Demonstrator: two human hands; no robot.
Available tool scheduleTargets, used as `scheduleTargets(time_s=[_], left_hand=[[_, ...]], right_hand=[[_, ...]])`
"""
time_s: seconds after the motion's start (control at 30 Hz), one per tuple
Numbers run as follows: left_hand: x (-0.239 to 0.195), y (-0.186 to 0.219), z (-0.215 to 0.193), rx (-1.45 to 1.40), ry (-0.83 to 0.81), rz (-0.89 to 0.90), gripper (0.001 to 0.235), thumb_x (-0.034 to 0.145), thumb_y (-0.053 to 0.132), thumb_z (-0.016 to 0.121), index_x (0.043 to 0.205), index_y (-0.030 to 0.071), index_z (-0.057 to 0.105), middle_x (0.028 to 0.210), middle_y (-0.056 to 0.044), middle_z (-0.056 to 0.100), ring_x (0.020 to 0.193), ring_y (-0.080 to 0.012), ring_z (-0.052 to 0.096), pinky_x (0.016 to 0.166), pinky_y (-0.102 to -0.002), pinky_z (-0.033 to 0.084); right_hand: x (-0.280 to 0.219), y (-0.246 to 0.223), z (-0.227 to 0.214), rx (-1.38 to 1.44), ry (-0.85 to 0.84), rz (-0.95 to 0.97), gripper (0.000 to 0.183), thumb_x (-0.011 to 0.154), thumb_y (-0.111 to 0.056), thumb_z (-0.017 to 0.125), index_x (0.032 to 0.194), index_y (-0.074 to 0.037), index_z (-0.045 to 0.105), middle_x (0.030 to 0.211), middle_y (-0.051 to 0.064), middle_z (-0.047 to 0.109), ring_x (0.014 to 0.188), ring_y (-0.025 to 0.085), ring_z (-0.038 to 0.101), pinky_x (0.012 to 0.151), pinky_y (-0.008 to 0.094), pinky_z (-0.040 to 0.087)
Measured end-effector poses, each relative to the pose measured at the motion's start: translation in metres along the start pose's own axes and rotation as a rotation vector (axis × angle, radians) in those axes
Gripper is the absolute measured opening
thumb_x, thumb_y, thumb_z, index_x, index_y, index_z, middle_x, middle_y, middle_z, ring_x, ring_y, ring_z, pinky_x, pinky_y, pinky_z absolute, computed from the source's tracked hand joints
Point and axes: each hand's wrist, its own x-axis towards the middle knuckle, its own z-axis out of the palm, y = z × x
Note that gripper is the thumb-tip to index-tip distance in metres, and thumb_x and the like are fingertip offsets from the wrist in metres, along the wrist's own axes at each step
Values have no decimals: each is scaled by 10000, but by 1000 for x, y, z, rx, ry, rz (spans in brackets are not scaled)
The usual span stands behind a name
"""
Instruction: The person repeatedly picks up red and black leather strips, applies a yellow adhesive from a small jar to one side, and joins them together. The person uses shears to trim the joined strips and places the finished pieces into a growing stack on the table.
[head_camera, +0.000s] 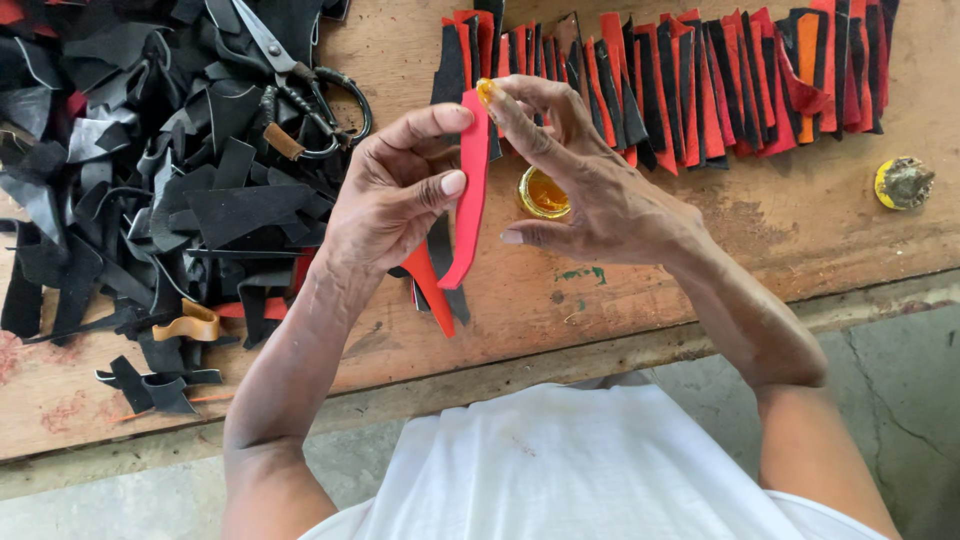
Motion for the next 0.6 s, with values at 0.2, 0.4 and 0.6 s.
scheduleTargets(time_s=[0.2,0.4,0.6], left_hand=[[10,2,-4,33,-39,104,599,974,-148,747,1495,-4,489,1503,-94,516,1311,-199,592,1074,-320,594],[17,8,-6,99,-1,188,735,941,-135,783,1554,13,404,1622,-79,387,1361,-233,553,1117,-343,568],[21,15,-13,183,-22,263,768,963,-115,814,1581,41,385,1628,-41,353,1378,-207,502,1164,-332,549]], right_hand=[[-3,2,14,-49,23,-18,1179,823,-315,898,1677,-327,85,1670,115,192,1548,321,308,1304,497,412],[-11,-2,28,-274,82,-58,1140,813,-343,910,1650,-295,138,1620,145,197,1437,388,347,1212,498,430],[-15,-11,38,-399,298,-269,916,867,-157,852,1612,-273,332,1529,48,404,1285,262,485,1086,449,543]])
